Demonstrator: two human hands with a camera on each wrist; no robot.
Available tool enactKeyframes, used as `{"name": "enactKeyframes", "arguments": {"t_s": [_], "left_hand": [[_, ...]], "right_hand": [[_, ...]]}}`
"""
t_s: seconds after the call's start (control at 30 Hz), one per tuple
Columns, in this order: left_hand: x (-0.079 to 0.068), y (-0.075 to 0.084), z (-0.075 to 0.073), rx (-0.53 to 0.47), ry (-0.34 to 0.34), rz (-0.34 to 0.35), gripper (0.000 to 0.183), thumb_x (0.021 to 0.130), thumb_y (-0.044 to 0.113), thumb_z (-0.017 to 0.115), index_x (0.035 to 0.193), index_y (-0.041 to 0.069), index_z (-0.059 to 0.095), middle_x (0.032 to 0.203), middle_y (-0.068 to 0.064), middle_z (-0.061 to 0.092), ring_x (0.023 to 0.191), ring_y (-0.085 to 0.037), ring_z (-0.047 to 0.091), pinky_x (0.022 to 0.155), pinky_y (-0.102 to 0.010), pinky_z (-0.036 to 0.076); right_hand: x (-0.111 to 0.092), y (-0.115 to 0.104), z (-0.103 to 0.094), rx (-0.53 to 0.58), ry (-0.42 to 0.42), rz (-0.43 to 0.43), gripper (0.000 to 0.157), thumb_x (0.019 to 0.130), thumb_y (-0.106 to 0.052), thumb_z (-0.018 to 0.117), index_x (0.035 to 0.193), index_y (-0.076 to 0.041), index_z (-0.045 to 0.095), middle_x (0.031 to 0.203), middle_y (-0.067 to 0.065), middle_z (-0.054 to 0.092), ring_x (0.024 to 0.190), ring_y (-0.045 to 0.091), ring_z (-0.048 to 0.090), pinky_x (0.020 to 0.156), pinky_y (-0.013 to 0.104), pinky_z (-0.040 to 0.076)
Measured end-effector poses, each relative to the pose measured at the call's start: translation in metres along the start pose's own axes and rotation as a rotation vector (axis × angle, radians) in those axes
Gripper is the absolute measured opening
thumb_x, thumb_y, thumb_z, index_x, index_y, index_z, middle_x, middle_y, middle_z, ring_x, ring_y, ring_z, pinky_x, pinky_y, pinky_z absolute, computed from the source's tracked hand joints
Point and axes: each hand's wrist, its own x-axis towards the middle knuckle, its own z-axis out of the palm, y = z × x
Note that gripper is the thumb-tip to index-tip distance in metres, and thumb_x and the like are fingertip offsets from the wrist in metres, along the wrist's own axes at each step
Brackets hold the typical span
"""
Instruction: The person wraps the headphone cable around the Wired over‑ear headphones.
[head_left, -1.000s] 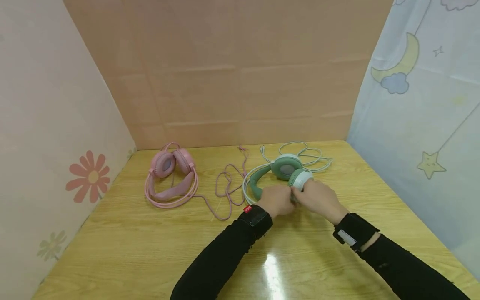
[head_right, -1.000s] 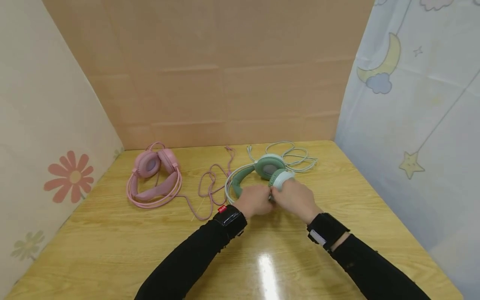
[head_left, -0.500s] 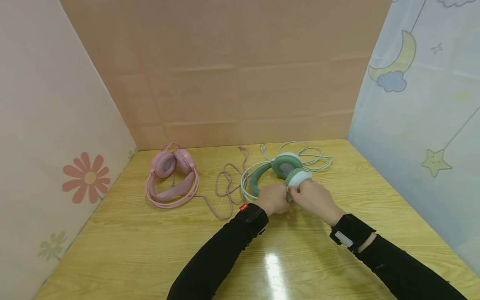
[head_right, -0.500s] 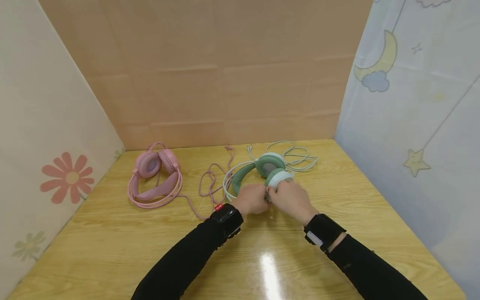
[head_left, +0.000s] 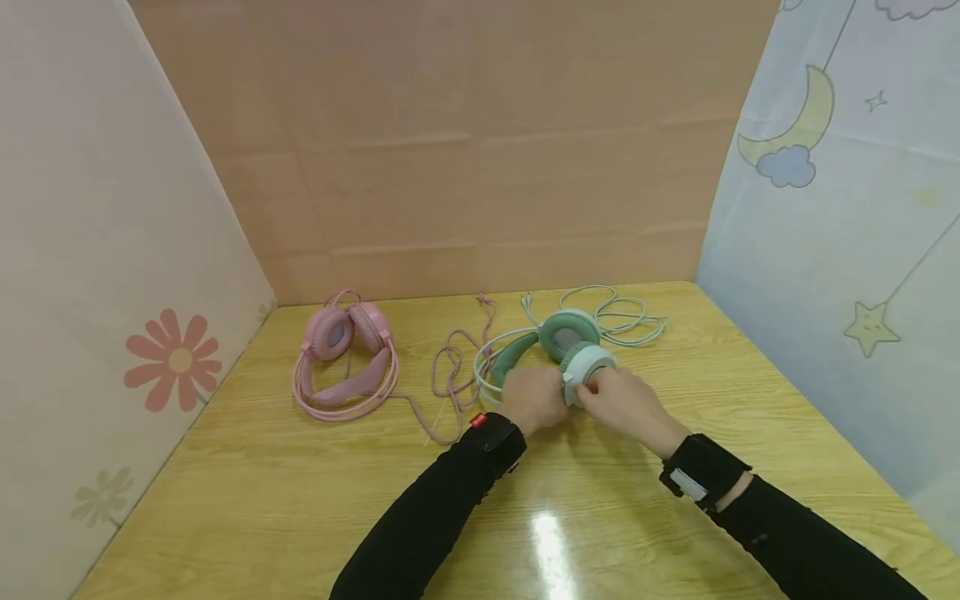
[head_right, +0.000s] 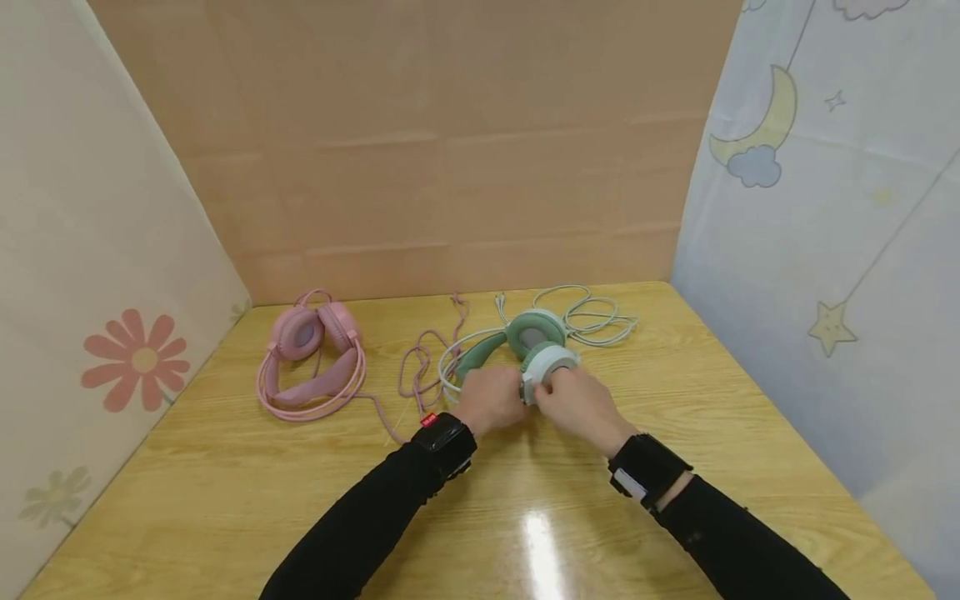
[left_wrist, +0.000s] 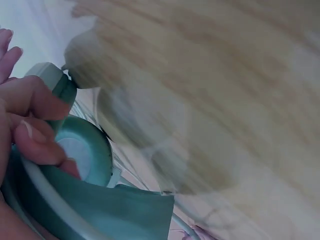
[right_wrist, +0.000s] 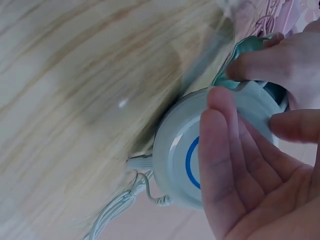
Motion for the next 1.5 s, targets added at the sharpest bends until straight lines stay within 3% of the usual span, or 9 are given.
{"name": "enactKeyframes", "arguments": {"t_s": [0.23, 0.43, 0.63, 0.8, 0.93, 1.17, 1.33, 1.5], "left_hand": [[-0.003, -0.008, -0.007, 0.044, 0.032, 0.079, 0.033, 0.083, 0.028, 0.071, 0.061, 0.020, 0.048, 0.057, 0.006, 0.047, 0.050, -0.010, 0.047, 0.048, -0.031, 0.040], [-0.007, -0.017, -0.015, 0.058, 0.062, 0.124, 0.030, 0.082, 0.029, 0.071, 0.065, 0.020, 0.049, 0.057, 0.007, 0.042, 0.049, -0.009, 0.043, 0.047, -0.030, 0.040], [-0.013, -0.025, -0.024, 0.053, 0.098, 0.136, 0.023, 0.077, 0.027, 0.074, 0.070, 0.020, 0.053, 0.061, 0.007, 0.044, 0.051, -0.009, 0.043, 0.048, -0.030, 0.039], [-0.018, -0.032, -0.031, 0.104, 0.211, 0.140, 0.021, 0.078, 0.022, 0.073, 0.074, 0.018, 0.053, 0.061, 0.007, 0.042, 0.050, -0.009, 0.042, 0.046, -0.029, 0.037], [-0.019, -0.039, -0.034, 0.138, 0.294, 0.139, 0.023, 0.078, 0.020, 0.074, 0.073, 0.017, 0.052, 0.060, 0.006, 0.042, 0.050, -0.009, 0.041, 0.046, -0.028, 0.036], [-0.019, -0.048, -0.033, 0.151, 0.378, 0.159, 0.024, 0.076, 0.018, 0.075, 0.073, 0.016, 0.052, 0.060, 0.006, 0.046, 0.048, -0.008, 0.041, 0.044, -0.026, 0.033], [-0.019, -0.052, -0.035, 0.168, 0.430, 0.173, 0.023, 0.073, 0.019, 0.078, 0.074, 0.016, 0.056, 0.060, 0.007, 0.049, 0.049, -0.008, 0.043, 0.045, -0.025, 0.034], [-0.018, -0.056, -0.041, 0.195, 0.525, 0.184, 0.019, 0.068, 0.013, 0.077, 0.072, 0.014, 0.058, 0.056, 0.006, 0.047, 0.047, -0.008, 0.038, 0.044, -0.024, 0.030]], "right_hand": [[-0.003, 0.003, -0.014, 0.105, 0.002, 0.014, 0.050, 0.104, -0.043, 0.050, 0.064, -0.013, 0.057, 0.055, -0.002, 0.054, 0.050, 0.016, 0.053, 0.051, 0.032, 0.037], [-0.003, 0.010, -0.021, 0.133, 0.009, 0.028, 0.057, 0.102, -0.056, 0.049, 0.063, -0.015, 0.054, 0.056, -0.001, 0.054, 0.052, 0.018, 0.054, 0.051, 0.032, 0.036], [-0.002, 0.020, -0.021, 0.100, 0.050, 0.043, 0.054, 0.102, -0.053, 0.050, 0.068, -0.012, 0.057, 0.058, 0.000, 0.051, 0.053, 0.018, 0.048, 0.052, 0.032, 0.034], [0.000, 0.031, -0.025, 0.075, 0.107, 0.060, 0.052, 0.102, -0.051, 0.051, 0.094, -0.004, 0.071, 0.077, 0.005, 0.063, 0.068, 0.021, 0.056, 0.061, 0.036, 0.043], [0.006, 0.042, -0.030, 0.057, 0.127, 0.064, 0.060, 0.102, -0.052, 0.051, 0.118, 0.003, 0.066, 0.104, 0.020, 0.070, 0.093, 0.036, 0.066, 0.076, 0.049, 0.051], [0.024, 0.064, -0.038, 0.011, 0.131, 0.073, 0.073, 0.100, -0.052, 0.054, 0.138, 0.010, 0.050, 0.135, 0.035, 0.053, 0.122, 0.053, 0.051, 0.093, 0.064, 0.044], [0.039, 0.073, -0.040, -0.045, 0.113, 0.058, 0.076, 0.097, -0.051, 0.059, 0.142, 0.009, 0.047, 0.141, 0.036, 0.047, 0.131, 0.056, 0.041, 0.101, 0.068, 0.037], [0.051, 0.079, -0.038, -0.069, 0.076, 0.025, 0.077, 0.095, -0.047, 0.063, 0.145, 0.008, 0.043, 0.143, 0.037, 0.044, 0.134, 0.058, 0.035, 0.105, 0.069, 0.033]]}}
